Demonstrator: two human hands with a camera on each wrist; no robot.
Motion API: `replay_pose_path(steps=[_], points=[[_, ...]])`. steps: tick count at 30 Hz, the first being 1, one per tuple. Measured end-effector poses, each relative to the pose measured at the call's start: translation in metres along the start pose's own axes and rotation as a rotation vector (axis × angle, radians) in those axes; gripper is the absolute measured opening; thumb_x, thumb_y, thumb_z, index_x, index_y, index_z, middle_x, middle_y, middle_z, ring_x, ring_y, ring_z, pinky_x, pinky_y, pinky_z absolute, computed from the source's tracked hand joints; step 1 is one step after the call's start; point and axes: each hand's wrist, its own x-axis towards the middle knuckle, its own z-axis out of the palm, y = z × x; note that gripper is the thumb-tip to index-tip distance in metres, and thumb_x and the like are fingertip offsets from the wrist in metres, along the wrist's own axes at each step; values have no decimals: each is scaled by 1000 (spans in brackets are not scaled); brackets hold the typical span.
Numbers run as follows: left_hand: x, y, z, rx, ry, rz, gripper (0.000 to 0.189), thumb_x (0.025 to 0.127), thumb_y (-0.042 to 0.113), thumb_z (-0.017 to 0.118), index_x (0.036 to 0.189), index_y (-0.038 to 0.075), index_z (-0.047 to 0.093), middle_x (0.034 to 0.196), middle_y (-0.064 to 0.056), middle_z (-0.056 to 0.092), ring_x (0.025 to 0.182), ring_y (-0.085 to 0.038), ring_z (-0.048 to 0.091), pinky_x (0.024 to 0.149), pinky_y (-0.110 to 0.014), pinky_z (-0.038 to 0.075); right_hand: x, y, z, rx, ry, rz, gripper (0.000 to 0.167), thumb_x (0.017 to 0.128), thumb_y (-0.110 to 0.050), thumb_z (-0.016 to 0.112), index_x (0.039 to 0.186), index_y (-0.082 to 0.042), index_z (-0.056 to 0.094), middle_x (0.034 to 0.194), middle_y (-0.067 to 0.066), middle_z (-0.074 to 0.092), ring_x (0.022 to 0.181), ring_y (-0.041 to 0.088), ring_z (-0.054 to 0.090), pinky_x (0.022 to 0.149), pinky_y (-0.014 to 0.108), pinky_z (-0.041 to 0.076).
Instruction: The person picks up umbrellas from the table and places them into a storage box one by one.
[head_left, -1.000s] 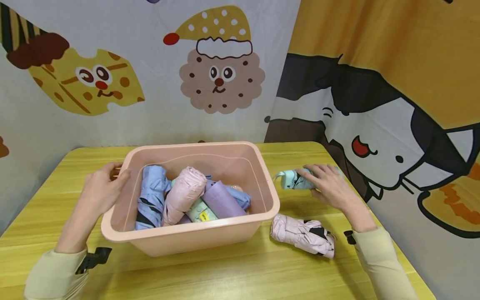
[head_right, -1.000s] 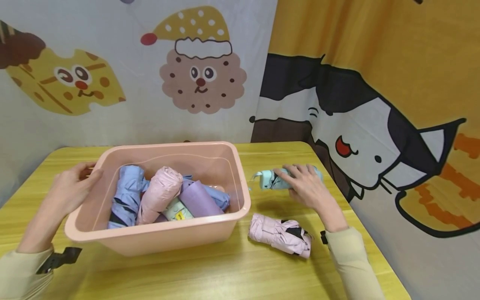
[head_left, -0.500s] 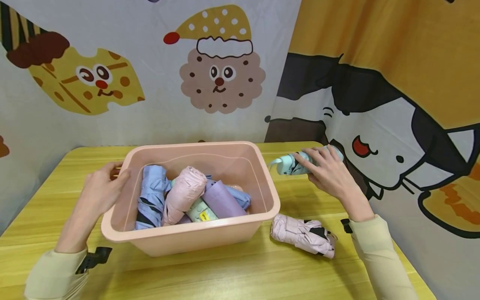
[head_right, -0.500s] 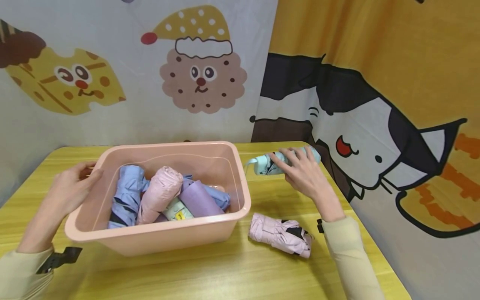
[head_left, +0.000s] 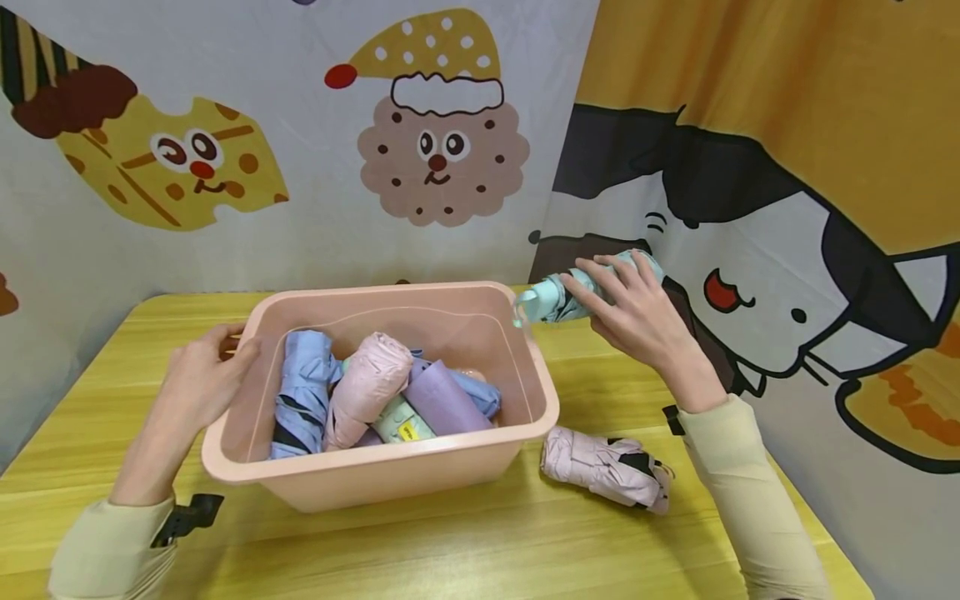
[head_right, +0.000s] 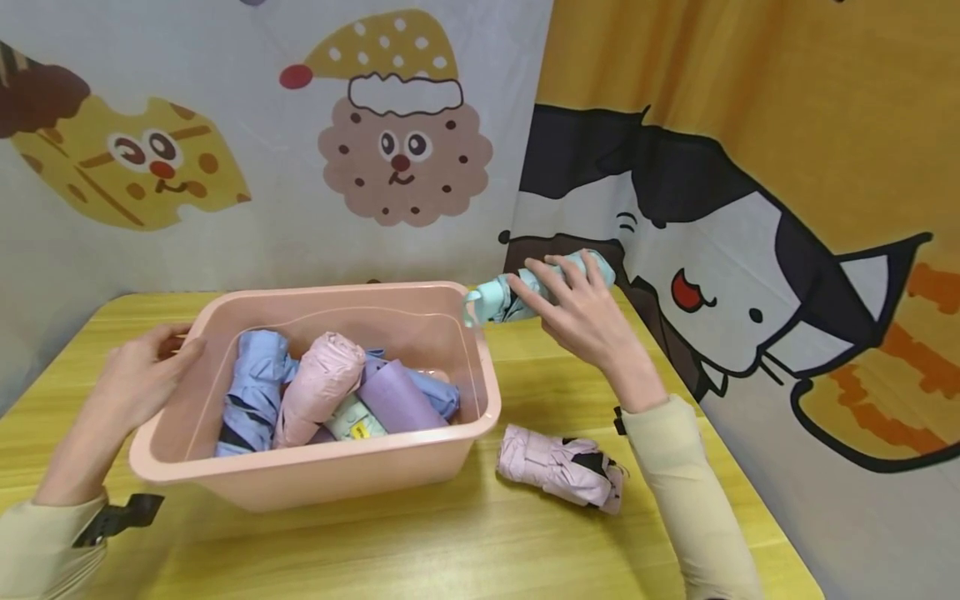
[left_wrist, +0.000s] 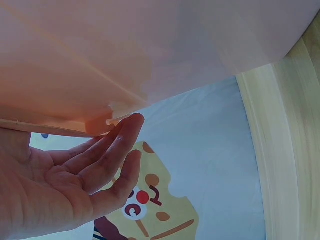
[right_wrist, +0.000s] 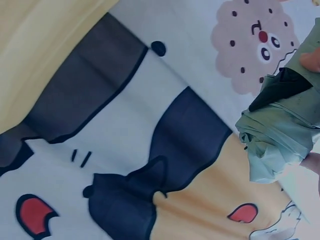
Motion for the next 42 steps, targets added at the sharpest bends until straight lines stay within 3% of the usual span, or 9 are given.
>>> replay_pose_path(steps=[7,19,29,37,42], points=[[1,1,0,1,-5,-14,61,100,37,36,139,-11,38,126,-38,51,110,-51,53,86,-59,47,24,-3,0,-12,35,-67,63,77,-4,67,136,-18,50,128,17,57,114,39,55,94,67,42],[1,2,0,0,-11,-21,61,101,36,36,139,-11,37,127,-38,50,110,-51,53,86,-59,47,63,-16,0,-32,74,-180,62,80,-1,72,135,-20,51,128,14,58,113,36,56,93,63,45],[0,2,0,2,-8,-18,61,101,36,37,139,-12,37,127,-38,50,110,-51,53,86,-59,48,94,-29,2,7,67,-273,48,92,1,55,136,-20,51,129,13,56,115,35,54,95,57,44],[-1,1,1,9,-12,-27,61,101,36,36,138,-12,37,126,-39,50,109,-51,54,85,-59,49,117,-41,1,-1,25,-337,49,91,-7,61,136,-22,50,132,11,54,118,33,51,97,55,42],[-1,1,1,6,-21,-33,62,101,37,36,139,-12,35,127,-39,49,109,-51,54,85,-59,49,130,-51,2,11,3,-374,48,93,-6,56,138,-23,48,133,9,53,121,31,49,101,56,40]])
